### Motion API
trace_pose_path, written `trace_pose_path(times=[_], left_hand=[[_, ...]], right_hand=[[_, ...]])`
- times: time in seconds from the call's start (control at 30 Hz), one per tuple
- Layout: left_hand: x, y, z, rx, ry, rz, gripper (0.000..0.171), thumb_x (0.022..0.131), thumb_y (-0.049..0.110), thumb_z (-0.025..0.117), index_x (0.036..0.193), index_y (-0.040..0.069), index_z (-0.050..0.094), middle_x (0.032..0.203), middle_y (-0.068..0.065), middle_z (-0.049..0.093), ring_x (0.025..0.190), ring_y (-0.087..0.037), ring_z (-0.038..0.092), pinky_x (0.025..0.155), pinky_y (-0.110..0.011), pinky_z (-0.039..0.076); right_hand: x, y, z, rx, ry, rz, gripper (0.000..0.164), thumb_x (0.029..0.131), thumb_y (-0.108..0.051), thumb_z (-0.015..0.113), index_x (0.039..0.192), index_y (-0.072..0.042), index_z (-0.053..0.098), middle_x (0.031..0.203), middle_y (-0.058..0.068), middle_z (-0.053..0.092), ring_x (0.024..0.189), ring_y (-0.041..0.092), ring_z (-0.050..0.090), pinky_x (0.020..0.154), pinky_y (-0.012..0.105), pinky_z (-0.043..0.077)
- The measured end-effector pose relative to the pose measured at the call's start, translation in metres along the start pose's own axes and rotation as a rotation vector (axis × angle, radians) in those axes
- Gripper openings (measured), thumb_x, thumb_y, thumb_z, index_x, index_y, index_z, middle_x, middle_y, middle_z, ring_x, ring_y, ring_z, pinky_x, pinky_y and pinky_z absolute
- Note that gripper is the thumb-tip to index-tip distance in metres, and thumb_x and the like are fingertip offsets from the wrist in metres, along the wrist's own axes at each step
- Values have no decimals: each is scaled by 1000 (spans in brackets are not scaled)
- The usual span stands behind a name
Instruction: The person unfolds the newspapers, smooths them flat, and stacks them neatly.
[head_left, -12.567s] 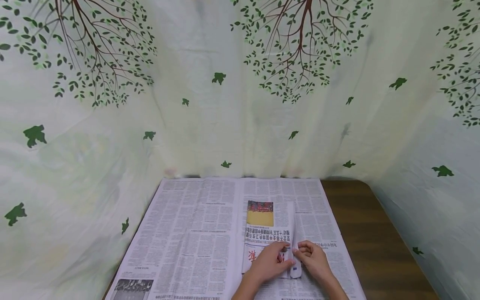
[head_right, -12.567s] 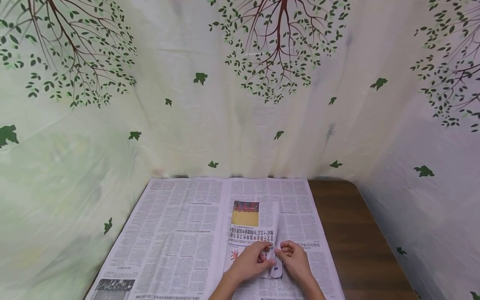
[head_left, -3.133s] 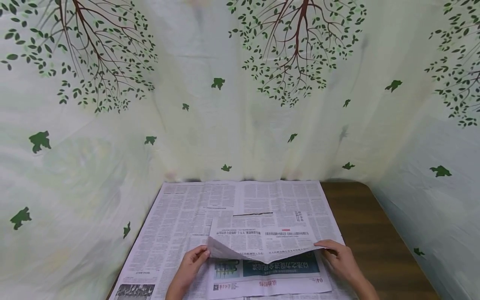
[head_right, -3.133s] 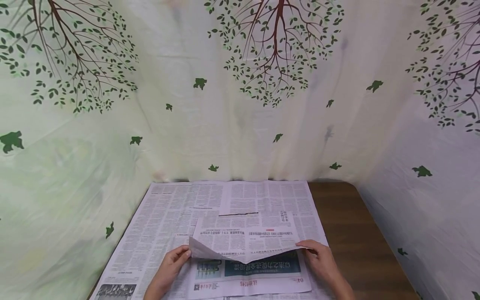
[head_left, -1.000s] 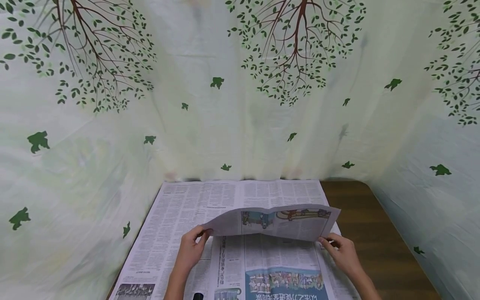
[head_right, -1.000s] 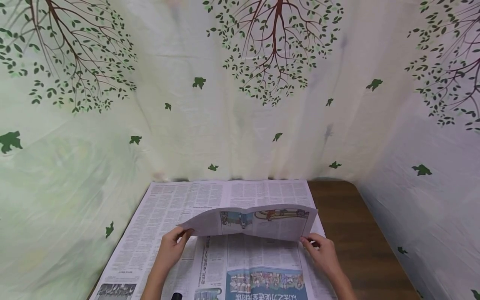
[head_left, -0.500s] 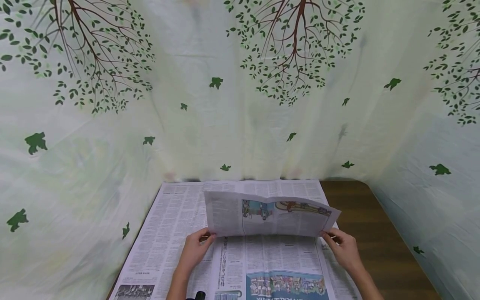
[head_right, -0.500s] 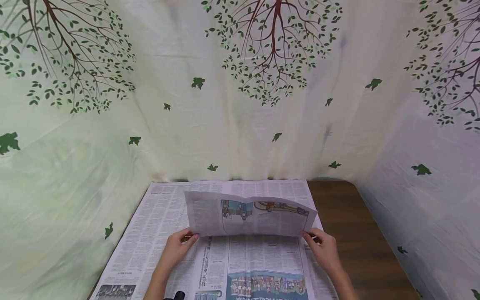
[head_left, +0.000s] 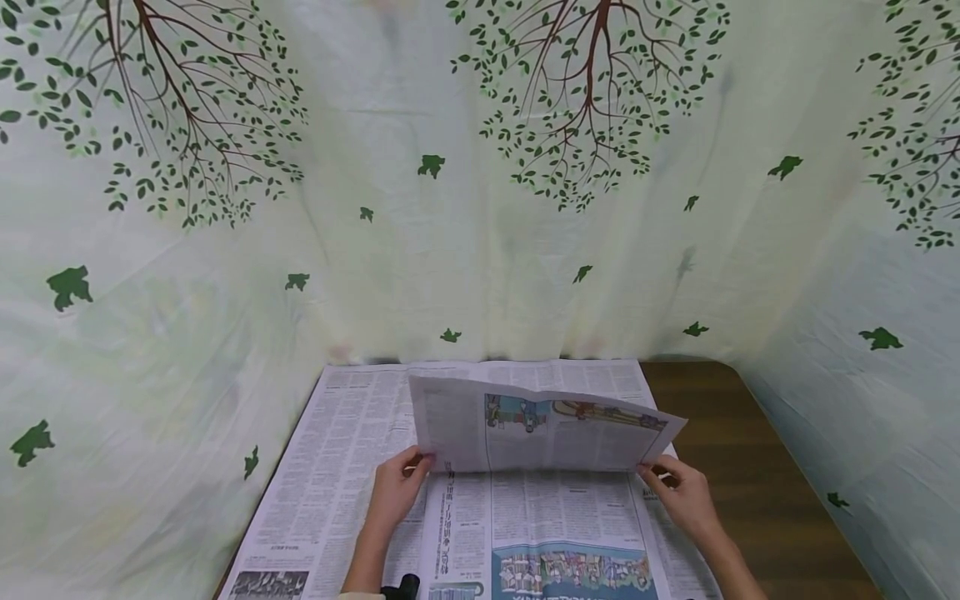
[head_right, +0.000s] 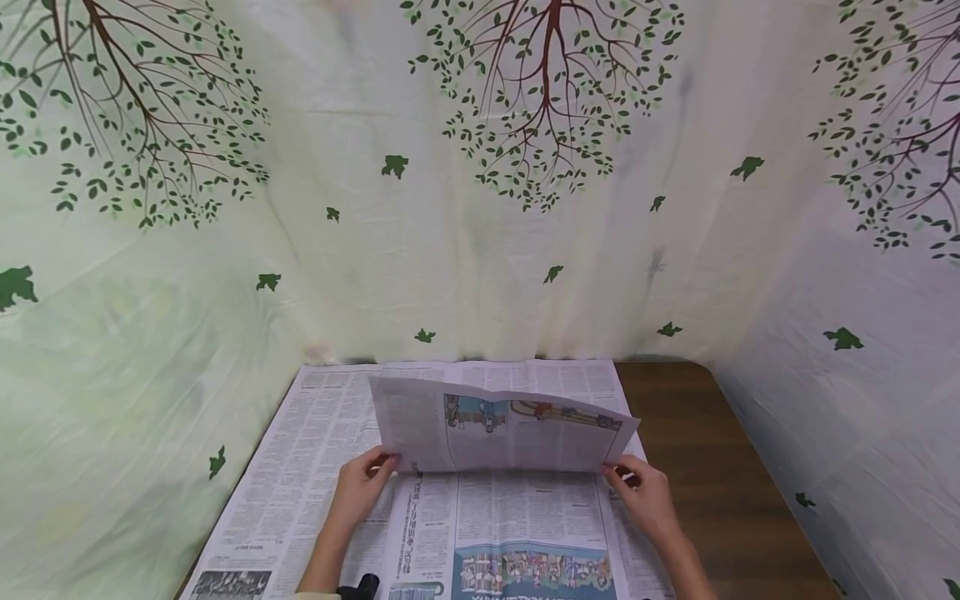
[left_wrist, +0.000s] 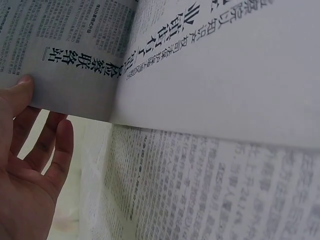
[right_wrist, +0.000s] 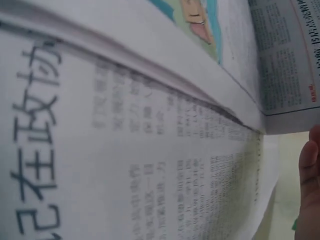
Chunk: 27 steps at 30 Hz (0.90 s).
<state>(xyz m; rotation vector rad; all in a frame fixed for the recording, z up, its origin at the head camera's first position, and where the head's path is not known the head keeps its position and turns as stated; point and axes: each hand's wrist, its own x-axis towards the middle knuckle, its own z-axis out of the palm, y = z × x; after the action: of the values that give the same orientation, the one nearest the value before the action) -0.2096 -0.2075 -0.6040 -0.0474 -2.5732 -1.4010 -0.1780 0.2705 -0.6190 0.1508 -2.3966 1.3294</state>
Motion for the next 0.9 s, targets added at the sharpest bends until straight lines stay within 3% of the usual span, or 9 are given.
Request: trace_pose_path(times=[0.37, 0.57, 0.67, 0.9], left_hand=[[6, 0, 6, -19, 36, 32, 13, 97, 15, 72, 109, 17, 76, 97, 0, 77, 92, -16, 72, 80, -26, 59], [8, -5, 11, -75, 42, 54, 34, 94, 1, 72, 125, 10, 65, 101, -6, 77, 96, -23, 74, 86, -32, 60], [9, -7, 14, -135, 58, 80, 35, 93, 0, 72, 126, 9, 63, 101, -9, 76, 97, -24, 73, 86, -32, 61], [13, -8, 19, -120, 96, 87, 27, 93, -2, 72, 119, 6, 67, 100, -10, 76, 97, -27, 74, 83, -29, 61]], right_hand=[[3, 13, 9, -83, -95, 47, 5, 92, -14, 78, 97, -15, 78, 87, 2, 76, 79, -2, 67, 63, 23, 57], [6, 11, 12, -119, -89, 42, 9, 92, -11, 77, 100, -13, 79, 92, 5, 78, 80, 2, 68, 62, 24, 57], [9, 10, 13, -124, -82, 39, 10, 92, -10, 77, 101, -12, 79, 91, 5, 78, 80, 3, 69, 62, 24, 56], [15, 11, 15, -161, -137, 150, 15, 97, -19, 73, 109, -12, 79, 96, 6, 79, 81, 13, 72, 68, 26, 56]])
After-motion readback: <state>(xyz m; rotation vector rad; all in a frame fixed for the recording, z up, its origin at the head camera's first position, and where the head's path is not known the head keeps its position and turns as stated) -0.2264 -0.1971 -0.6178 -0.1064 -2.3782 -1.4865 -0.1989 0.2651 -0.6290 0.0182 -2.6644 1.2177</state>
